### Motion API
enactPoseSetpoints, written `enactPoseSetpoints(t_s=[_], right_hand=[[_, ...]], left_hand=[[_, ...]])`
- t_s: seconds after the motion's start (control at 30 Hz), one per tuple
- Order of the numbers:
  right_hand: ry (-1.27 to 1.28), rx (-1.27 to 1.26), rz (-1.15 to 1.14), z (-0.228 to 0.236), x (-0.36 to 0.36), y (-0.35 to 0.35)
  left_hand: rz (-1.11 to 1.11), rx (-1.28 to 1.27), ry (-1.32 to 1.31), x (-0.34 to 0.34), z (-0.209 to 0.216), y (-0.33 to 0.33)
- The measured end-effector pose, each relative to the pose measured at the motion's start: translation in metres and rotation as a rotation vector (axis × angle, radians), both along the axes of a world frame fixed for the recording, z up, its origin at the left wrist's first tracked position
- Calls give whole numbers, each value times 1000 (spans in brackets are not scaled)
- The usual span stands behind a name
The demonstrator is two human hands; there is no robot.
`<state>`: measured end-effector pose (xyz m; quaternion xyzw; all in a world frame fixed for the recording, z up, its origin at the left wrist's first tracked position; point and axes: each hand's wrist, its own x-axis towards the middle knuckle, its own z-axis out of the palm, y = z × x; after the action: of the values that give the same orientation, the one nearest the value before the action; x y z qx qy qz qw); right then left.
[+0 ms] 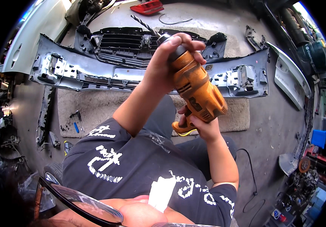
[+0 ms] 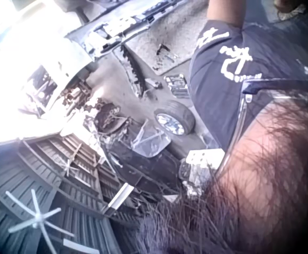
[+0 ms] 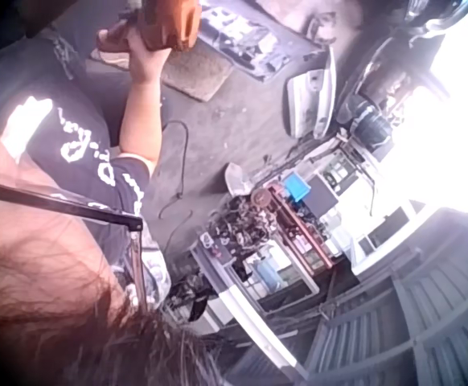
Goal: The person holds a power drill and uses it to drill holes into the plastic trim of a car bumper on the ground, then moves to a different section of the bumper to drill additional holes.
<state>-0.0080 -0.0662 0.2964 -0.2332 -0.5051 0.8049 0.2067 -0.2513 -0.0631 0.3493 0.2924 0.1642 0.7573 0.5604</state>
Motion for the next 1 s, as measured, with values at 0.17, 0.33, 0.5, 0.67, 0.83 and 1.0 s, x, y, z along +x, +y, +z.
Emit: enactPoseSetpoints(t_s=[0.17, 0.33, 0.5, 0.67, 0.83, 1.0], right_hand=[[205, -194, -55, 16, 18, 12], [527, -274, -72, 46, 57, 40], [813, -146, -129, 64, 116, 71], [834, -23, -312, 36, 228, 85], [725, -74, -599, -64, 359, 51], [772, -233, -987, -190, 431, 34]], left_hand=[[49, 197, 119, 35, 29, 8], [-42, 98, 138, 69, 1, 29], [-299, -243, 598, 83, -108, 41], [-436, -547, 1805, 36, -272, 11], [-550, -1152, 2026, 25, -361, -54], [-421, -1108, 2118, 49, -373, -56]])
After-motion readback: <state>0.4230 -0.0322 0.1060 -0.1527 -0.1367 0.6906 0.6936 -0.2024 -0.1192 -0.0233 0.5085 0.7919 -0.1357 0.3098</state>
